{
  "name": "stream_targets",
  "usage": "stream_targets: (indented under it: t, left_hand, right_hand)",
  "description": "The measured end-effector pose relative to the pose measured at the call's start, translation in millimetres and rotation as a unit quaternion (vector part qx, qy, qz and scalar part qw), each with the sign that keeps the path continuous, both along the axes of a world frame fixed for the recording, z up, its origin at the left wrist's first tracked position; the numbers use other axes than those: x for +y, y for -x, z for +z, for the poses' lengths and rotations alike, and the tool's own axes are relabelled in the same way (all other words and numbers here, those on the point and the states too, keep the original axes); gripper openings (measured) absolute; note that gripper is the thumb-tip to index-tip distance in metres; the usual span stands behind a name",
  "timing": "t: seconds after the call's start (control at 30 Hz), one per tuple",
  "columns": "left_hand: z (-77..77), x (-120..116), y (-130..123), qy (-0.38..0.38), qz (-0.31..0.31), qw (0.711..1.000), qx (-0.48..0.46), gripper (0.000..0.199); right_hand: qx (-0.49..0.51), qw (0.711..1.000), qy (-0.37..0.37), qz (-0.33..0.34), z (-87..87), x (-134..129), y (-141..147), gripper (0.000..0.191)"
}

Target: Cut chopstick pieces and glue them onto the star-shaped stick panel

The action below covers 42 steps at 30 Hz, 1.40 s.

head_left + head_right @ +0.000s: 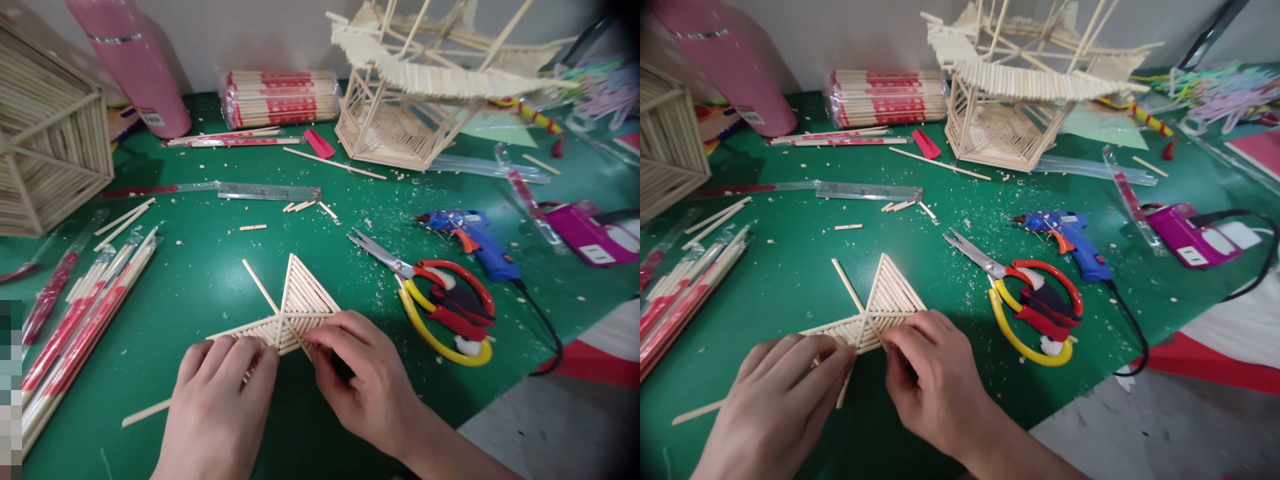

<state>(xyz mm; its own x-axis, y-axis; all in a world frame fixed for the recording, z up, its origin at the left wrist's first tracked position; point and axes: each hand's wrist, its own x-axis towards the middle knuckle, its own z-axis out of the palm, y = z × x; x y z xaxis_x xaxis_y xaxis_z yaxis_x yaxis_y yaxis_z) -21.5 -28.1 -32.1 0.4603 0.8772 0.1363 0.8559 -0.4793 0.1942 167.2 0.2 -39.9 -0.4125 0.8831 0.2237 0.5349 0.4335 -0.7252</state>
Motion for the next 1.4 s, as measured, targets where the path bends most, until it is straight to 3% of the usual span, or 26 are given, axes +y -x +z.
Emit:
stream_targets:
  t: [0.3,1.4]
  left_hand:
    - [-1.6,0.7,1.0,-0.021,-0.006,1.000,-0.022,0.013]
    - [0.8,1.7,2.0,-0.023,-0.018,1.000,-0.001,0.015]
  right_hand:
    - [-0.028,0.999,0.001,0.018,0.9,4.2,6.6,0.011]
    - [-0.057,0.998,0.000,0.020,-0.2,0.7,5.8,0.013]
